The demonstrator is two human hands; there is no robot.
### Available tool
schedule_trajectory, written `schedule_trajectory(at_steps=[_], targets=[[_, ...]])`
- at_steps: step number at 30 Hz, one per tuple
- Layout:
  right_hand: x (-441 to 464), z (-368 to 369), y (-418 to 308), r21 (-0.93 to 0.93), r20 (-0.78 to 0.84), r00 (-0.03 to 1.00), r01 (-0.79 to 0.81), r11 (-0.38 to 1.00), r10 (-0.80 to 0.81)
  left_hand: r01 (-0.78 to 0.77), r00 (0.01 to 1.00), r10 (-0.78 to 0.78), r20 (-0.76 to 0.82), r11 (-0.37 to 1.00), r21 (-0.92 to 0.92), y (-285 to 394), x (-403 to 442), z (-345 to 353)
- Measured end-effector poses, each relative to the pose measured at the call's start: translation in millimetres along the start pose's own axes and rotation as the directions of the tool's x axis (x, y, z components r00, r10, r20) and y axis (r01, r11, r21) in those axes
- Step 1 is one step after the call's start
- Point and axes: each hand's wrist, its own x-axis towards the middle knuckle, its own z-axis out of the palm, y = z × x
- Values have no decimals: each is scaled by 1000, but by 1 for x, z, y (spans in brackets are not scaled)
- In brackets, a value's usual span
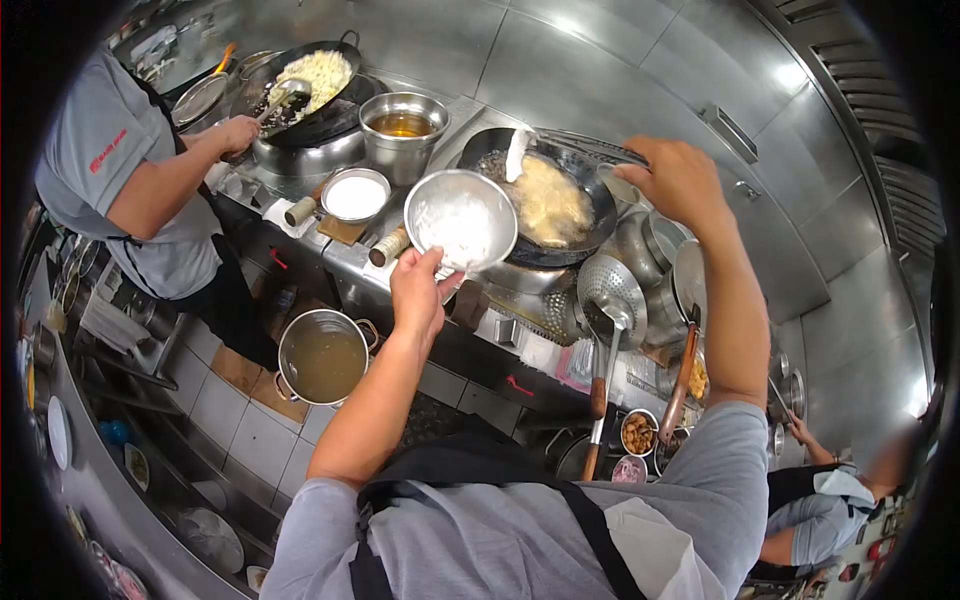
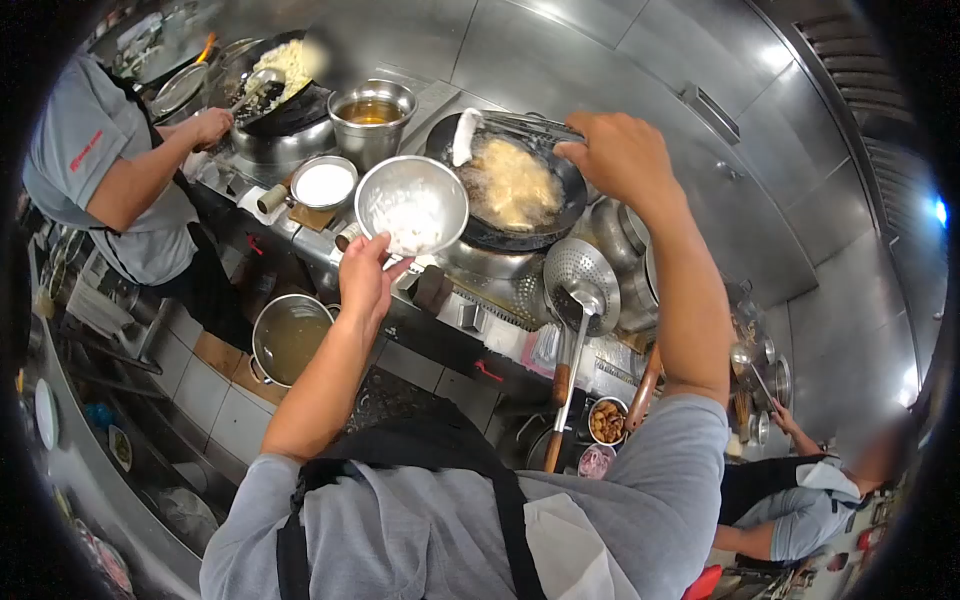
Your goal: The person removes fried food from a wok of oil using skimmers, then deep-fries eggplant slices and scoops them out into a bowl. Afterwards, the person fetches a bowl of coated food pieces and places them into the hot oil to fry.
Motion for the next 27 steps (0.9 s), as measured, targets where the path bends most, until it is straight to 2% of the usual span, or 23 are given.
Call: schedule_trajectory(at_steps=[3, 5, 7, 10, 11, 13, 15, 17, 19, 22, 25, 27], targets=[[37, 54, 7, -3, 207, 972, -111, 994, 109, 23, 998, -21, -60, 999, 38, -5, -15, -4], [65, 130, 16, 22, 285, 955, -92, 996, 82, 35, 998, -33, -62, 999, 27, -6, -20, -8], [77, 194, 10, 39, 378, 912, -190, 981, 161, 4, 998, -2, -63, 1000, 22, -5, -24, -10], [79, 234, -4, 183, 372, 813, -537, 823, 448, -28, 997, 30, -70, 999, 32, 4, -22, -6], [81, 236, -1, 223, 312, 836, -526, 821, 451, -48, 997, 50, -60, 998, 33, 6, -19, -8], [78, 185, -5, 295, 193, 869, -495, 817, 456, -84, 995, 85, -44, 996, 29, 8, -10, -14], [70, 117, 4, 364, -10, 964, -245, 899, 266, -142, 989, 144, -46, 989, 27, 29, -8, -3], [42, 43, -16, 445, 44, 997, -77, 892, 64, -191, 981, 191, -18, 982, -7, 35, -1, 1], [13, -5, -39, 325, 111, 991, 29, 945, -69, -261, 965, 261, 19, 965, -23, 43, -2, 9], [-19, -49, -69, 225, 112, 971, 180, 958, -209, -334, 940, 336, 56, 942, -36, 44, -4, 20], [-34, -70, -82, 166, 174, 958, 199, 966, -227, -392, 913, 395, 104, 919, -48, 43, -10, 30], [-39, -72, -87, 109, 152, 958, 227, 968, -242, -412, 896, 416, 153, 909, -61, 45, -16, 35]])
